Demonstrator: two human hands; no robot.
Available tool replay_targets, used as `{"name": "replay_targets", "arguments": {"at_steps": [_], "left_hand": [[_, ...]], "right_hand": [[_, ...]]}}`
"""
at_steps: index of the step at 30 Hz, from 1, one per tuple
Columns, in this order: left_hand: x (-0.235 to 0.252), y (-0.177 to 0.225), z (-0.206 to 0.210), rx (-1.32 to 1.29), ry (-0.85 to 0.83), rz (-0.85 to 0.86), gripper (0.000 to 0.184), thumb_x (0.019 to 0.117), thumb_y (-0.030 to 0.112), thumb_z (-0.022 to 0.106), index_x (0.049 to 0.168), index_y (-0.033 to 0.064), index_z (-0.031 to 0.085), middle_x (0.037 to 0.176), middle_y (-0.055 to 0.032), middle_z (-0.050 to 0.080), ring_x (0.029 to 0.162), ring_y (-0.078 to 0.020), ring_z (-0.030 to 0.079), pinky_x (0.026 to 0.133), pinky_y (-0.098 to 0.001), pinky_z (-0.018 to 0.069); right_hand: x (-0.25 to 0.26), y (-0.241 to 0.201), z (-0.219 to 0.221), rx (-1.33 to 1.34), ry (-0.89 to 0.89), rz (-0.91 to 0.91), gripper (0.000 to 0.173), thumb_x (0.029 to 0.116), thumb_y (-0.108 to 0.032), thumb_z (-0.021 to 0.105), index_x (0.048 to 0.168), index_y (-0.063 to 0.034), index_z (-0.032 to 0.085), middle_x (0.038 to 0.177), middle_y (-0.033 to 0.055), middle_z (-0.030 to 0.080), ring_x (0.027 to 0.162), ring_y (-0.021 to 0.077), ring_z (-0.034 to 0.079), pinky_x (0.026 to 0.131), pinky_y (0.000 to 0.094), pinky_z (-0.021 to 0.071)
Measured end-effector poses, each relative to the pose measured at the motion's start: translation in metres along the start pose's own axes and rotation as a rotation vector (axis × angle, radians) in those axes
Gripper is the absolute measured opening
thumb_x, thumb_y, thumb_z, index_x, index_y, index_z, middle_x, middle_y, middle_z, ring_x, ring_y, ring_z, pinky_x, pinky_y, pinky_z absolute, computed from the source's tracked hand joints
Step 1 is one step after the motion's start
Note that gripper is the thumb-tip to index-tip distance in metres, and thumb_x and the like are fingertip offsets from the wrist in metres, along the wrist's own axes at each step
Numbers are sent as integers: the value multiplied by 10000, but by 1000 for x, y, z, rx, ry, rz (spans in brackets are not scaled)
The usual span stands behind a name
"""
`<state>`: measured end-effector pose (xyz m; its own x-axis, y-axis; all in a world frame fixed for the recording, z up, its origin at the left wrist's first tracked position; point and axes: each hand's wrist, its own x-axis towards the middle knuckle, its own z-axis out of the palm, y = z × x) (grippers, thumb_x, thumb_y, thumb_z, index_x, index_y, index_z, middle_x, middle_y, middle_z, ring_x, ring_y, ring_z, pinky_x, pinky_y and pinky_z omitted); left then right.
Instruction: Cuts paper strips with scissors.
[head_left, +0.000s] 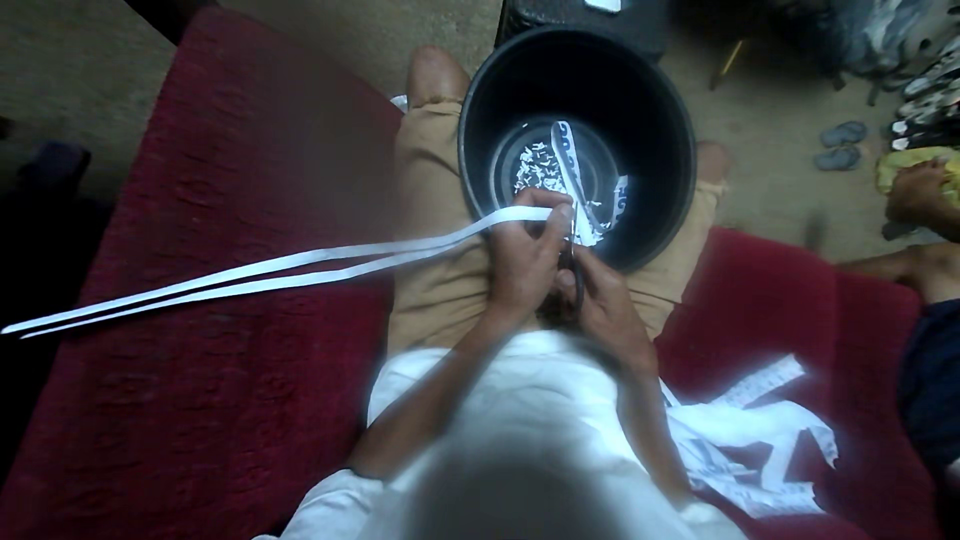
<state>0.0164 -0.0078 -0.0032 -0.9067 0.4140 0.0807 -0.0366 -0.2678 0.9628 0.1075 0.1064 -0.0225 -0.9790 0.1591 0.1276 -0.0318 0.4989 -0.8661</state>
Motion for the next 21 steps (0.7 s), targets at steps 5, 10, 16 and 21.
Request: {"name": "replay_targets", "arguments": {"at_steps": [5, 10, 16, 21], "left_hand": [[0, -1, 0, -4, -5, 9, 141, 1038, 104, 589, 1155, 40, 634, 810, -54, 619, 573, -97, 567, 514, -210, 514], [0, 0, 0, -4, -1, 11, 133, 1036, 100, 588, 1146, 42, 635, 802, -49, 619, 571, -95, 568, 518, -209, 517], [0, -1, 0, 1, 1, 9, 135, 1038, 102, 587, 1150, 43, 633, 804, -52, 620, 577, -100, 574, 521, -214, 520], [0, -1, 0, -3, -3, 14, 132, 1038, 102, 586, 1148, 46, 632, 794, -51, 614, 570, -99, 566, 513, -213, 513]], "right_hand": [[0, 0, 1, 0, 6, -7, 424, 1073, -377, 489, 1337, -58, 582, 748, 9, 590, 547, 78, 546, 485, 255, 504], [0, 1, 0, -6, 8, -3, 434, 1070, -397, 490, 1322, -58, 589, 757, 5, 595, 558, 76, 553, 496, 254, 509], [0, 1, 0, 9, 3, -7, 435, 1072, -387, 487, 1334, -53, 582, 743, 9, 591, 548, 82, 555, 487, 261, 517], [0, 0, 0, 12, 2, 7, 421, 1069, -375, 492, 1334, -61, 583, 742, 5, 591, 547, 81, 555, 484, 259, 513]]}}
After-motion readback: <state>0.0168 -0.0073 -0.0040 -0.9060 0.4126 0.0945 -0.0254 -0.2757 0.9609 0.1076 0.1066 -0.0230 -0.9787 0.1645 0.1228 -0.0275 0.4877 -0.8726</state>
